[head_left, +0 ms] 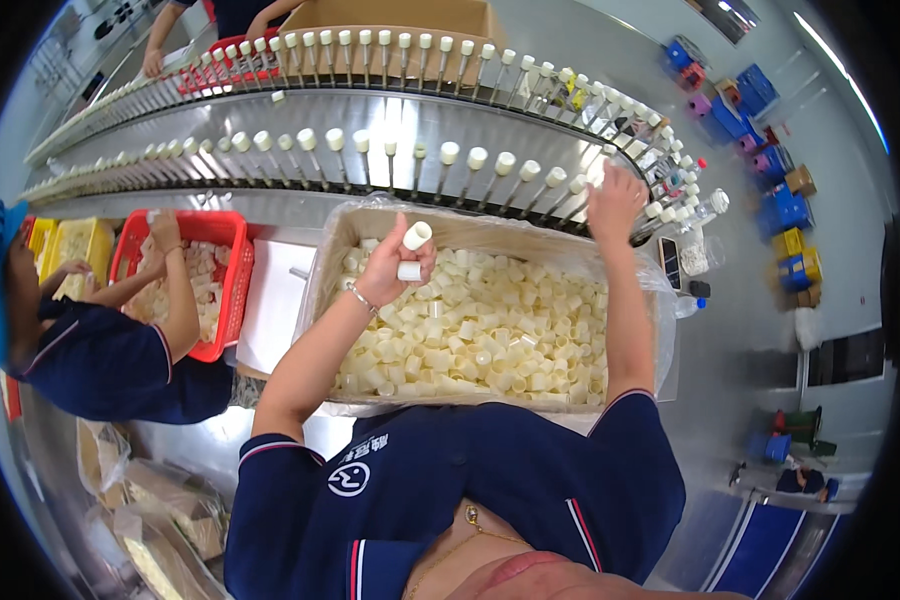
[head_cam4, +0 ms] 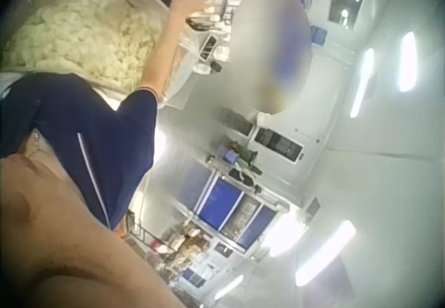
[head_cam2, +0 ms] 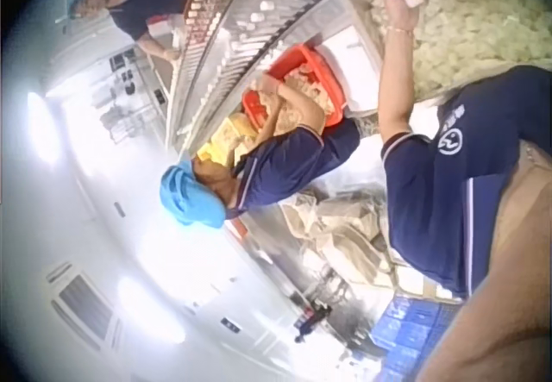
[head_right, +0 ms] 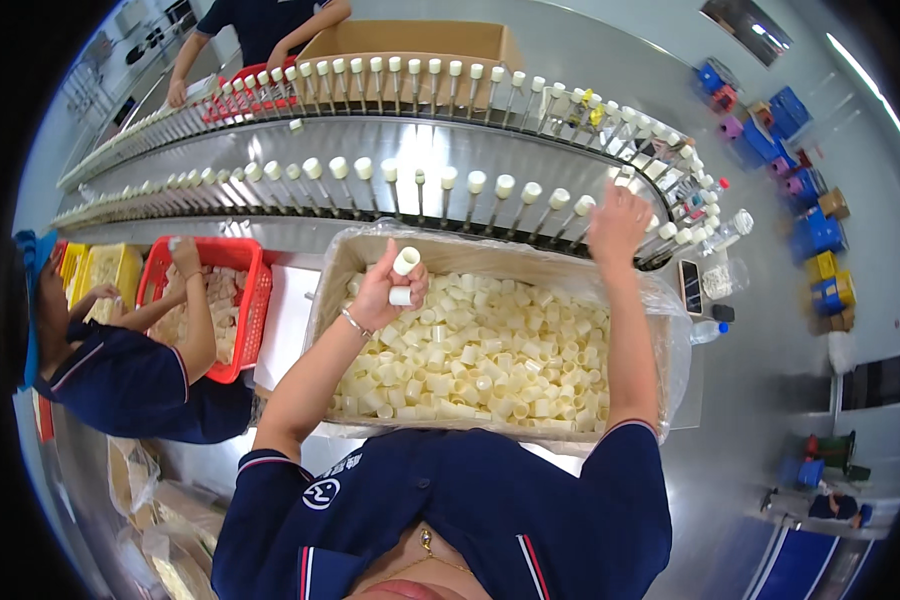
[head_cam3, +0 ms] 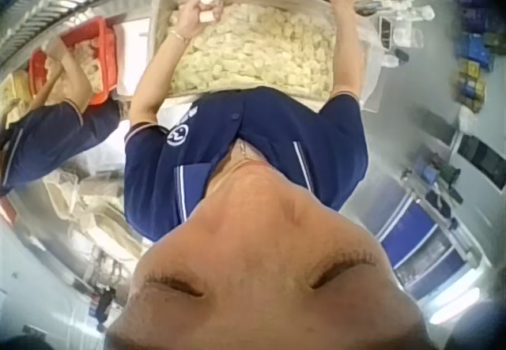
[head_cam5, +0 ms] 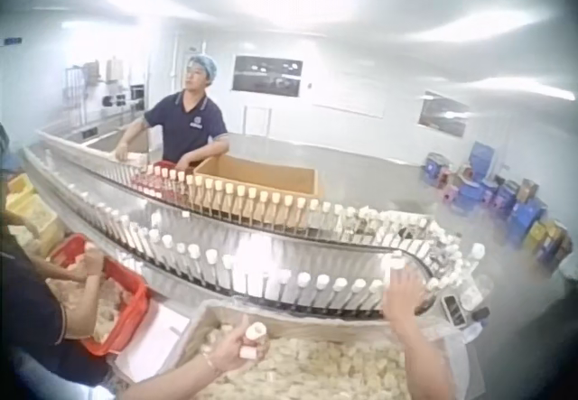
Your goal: The person picks plastic caps from a container and fits them onto the upright pegs of a conveyor line by hand.
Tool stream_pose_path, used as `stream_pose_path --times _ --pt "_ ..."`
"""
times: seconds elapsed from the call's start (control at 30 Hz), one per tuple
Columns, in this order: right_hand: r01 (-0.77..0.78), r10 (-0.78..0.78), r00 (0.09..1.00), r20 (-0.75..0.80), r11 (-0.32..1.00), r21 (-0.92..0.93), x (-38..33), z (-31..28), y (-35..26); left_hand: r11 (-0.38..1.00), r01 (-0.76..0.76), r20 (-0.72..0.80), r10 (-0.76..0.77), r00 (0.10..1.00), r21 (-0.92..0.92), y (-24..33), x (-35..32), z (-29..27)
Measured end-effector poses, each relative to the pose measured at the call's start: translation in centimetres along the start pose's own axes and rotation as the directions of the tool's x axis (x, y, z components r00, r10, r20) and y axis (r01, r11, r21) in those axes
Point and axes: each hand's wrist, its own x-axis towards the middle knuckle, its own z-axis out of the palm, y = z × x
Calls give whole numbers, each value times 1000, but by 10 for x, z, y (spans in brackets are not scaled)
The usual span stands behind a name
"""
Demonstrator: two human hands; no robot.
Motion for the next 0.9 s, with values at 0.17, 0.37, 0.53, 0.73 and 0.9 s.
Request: stream_pose_path --times 0.17,0.37,0.53,0.73,0.9 --pt "-25 -377 910 170 362 932 -30 -47 -144 998 27 16 -27 1000 -52 -4 4 -3" --pt "-571 -430 771 470 -140 809 -49 -19 -210 1000 -11 -259 11 966 -2 -16 -2 -7" --pt "-113 -143 977 157 279 954 26 -11 -184 980 -199 -142 199 970 15 -8 -5 -12" --pt "158 -306 917 257 869 470 68 27 -102 970 -239 -246 241 939 37 10 -5 8" --pt "293 -372 760 533 928 230 62 58 -84 974 -166 -208 133 969 -152 31 -10 0"
